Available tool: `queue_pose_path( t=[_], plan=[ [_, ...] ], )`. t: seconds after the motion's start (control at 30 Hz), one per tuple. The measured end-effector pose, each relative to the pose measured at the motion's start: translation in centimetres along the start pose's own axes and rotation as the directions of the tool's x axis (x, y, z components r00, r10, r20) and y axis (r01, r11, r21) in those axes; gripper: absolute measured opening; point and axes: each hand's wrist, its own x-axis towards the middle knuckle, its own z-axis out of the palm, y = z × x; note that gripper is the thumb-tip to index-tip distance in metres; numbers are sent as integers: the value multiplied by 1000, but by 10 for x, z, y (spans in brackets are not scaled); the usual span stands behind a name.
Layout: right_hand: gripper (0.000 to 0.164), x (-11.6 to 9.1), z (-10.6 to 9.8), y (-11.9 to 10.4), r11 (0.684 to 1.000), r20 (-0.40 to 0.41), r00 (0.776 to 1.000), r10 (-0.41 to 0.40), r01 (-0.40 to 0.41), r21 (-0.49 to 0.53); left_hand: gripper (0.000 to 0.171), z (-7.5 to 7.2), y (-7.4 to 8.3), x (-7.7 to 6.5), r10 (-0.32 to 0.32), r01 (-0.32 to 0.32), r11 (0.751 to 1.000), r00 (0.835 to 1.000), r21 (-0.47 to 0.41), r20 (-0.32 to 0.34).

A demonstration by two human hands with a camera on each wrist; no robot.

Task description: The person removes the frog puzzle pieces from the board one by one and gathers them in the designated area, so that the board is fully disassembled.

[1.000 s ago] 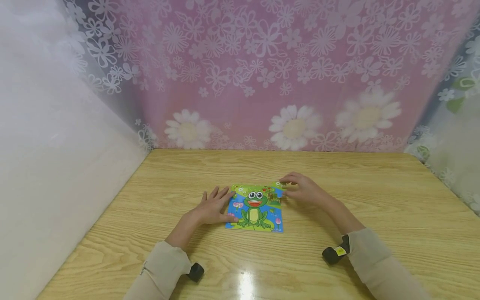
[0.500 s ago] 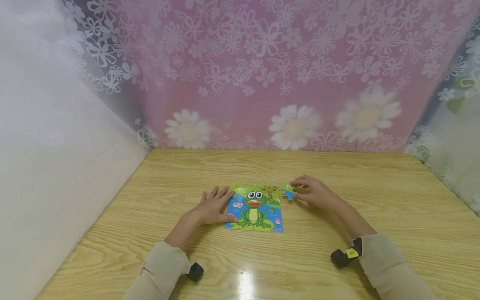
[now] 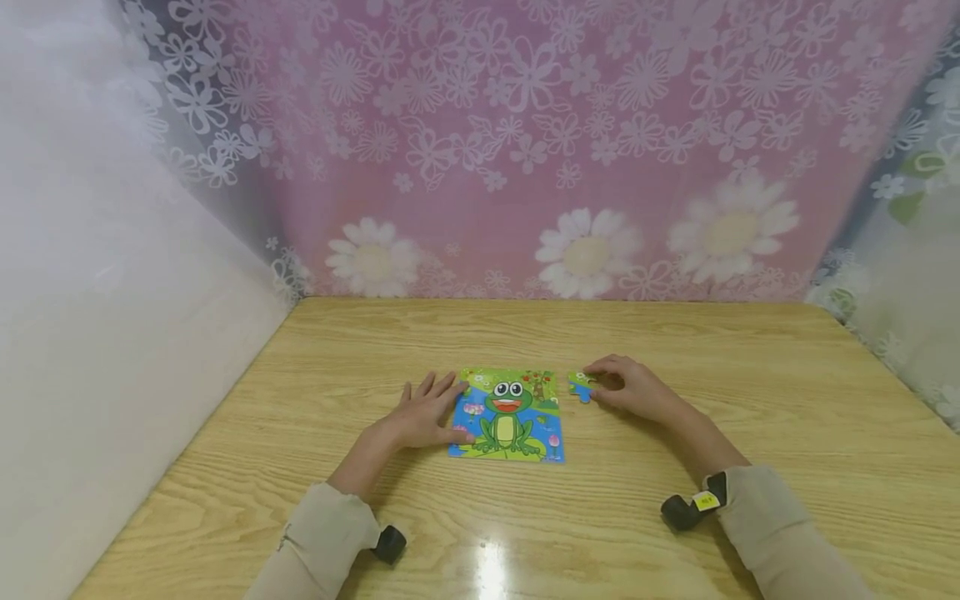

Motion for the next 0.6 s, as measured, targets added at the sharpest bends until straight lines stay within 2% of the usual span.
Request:
queue_pose_path(
  t=[0.6],
  plan=[
    [40,-3,2,8,999,-18,999,-38,38,12,87,-1,1,-1,3,-3,1000,1000,4,11]
  ],
)
